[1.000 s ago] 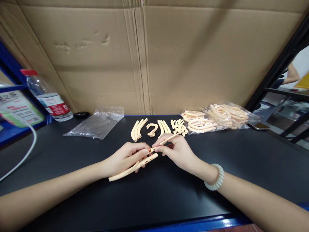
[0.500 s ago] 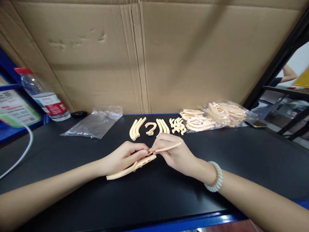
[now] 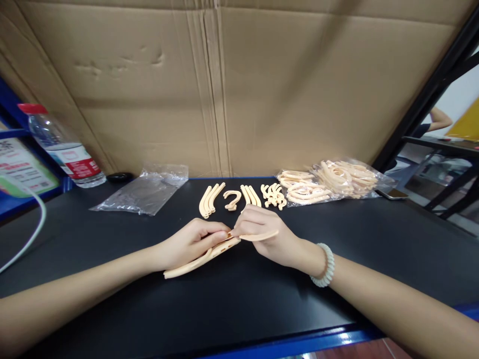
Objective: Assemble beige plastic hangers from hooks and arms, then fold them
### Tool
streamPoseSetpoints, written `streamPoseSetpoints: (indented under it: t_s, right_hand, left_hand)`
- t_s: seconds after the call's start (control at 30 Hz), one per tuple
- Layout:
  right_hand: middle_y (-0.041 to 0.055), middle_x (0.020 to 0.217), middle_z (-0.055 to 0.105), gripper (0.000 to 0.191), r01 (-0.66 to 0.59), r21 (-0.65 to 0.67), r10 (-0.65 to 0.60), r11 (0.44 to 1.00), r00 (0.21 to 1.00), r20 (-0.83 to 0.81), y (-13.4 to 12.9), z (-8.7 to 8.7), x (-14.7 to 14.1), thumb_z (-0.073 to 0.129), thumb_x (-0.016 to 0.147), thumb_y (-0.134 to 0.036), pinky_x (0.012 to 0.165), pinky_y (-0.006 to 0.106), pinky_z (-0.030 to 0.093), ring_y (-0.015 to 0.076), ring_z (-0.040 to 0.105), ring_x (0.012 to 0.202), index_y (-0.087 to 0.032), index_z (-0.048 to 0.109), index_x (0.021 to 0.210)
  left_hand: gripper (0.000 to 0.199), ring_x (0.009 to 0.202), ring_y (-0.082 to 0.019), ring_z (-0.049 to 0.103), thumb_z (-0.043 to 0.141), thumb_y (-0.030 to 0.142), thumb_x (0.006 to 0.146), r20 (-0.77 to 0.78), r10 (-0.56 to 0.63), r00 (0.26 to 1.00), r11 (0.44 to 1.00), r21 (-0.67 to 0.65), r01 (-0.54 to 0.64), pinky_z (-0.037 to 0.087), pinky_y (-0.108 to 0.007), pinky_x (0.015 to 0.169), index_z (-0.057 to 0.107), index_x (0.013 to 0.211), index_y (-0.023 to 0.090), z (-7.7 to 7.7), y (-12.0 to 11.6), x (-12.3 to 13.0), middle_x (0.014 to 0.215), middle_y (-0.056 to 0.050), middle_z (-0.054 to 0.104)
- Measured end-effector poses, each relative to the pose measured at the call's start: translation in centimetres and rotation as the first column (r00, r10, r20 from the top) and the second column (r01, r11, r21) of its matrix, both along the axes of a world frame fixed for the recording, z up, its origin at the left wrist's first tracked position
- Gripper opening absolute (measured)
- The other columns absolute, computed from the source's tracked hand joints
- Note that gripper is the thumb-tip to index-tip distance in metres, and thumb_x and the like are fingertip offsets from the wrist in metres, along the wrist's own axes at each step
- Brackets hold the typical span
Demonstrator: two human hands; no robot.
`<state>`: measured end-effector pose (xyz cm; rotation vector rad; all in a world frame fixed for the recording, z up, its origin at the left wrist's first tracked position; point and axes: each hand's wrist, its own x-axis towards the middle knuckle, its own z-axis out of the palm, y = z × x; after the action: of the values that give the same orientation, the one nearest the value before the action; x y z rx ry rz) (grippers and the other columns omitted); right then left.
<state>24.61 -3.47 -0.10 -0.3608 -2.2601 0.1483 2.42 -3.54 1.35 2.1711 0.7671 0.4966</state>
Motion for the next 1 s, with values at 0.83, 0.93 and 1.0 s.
streamPoseSetpoints:
  t_s: [0.83,0.93,1.0]
  right_hand:
    - [0.0097,0.078,0.064,0.012,-0.102,0.375,0.054,0.921,0.989,0.134,-0.3,1.1,0.1,0.052,0.09,-0.002,0.064,0.033,0.05,0.019,0.054,0.076,-0.009,0.06,0.095]
    - [0.0085,0.078,0.063,0.014,-0.082,0.307,0.049,0.948,0.992,0.116,-0.1,0.8,0.1,0.05,0.091,-0.003,0.064,0.033,0.049,0.0177,0.054,0.075,-0.011,0.061,0.094]
    - [0.0067,0.08,0.063,0.019,-0.037,0.156,0.031,0.987,0.999,0.036,0.0,0.5,0.0,0.047,0.092,-0.003,0.065,0.032,0.049,0.0161,0.055,0.075,-0.014,0.062,0.093]
  left_hand:
    - [0.034,0.059,-0.009,0.034,0.037,0.033,0.098,-0.011,-0.046,0.999,0.997,0.067,0.047,0.032,-0.02,0.054,0.052,0.074,0.014,0.0,-0.3,0.1,0.064,0.005,0.04]
    - [0.035,0.059,-0.009,0.037,0.036,0.033,0.099,-0.005,-0.038,0.999,0.995,0.094,0.038,0.034,-0.02,0.055,0.056,0.078,0.013,0.0,-0.4,0.2,0.064,0.004,0.043]
    - [0.034,0.059,-0.009,0.04,0.036,0.033,0.099,0.0,-0.01,1.0,0.992,0.129,0.01,0.034,-0.02,0.056,0.059,0.083,0.014,-0.1,-0.4,0.2,0.065,0.004,0.047]
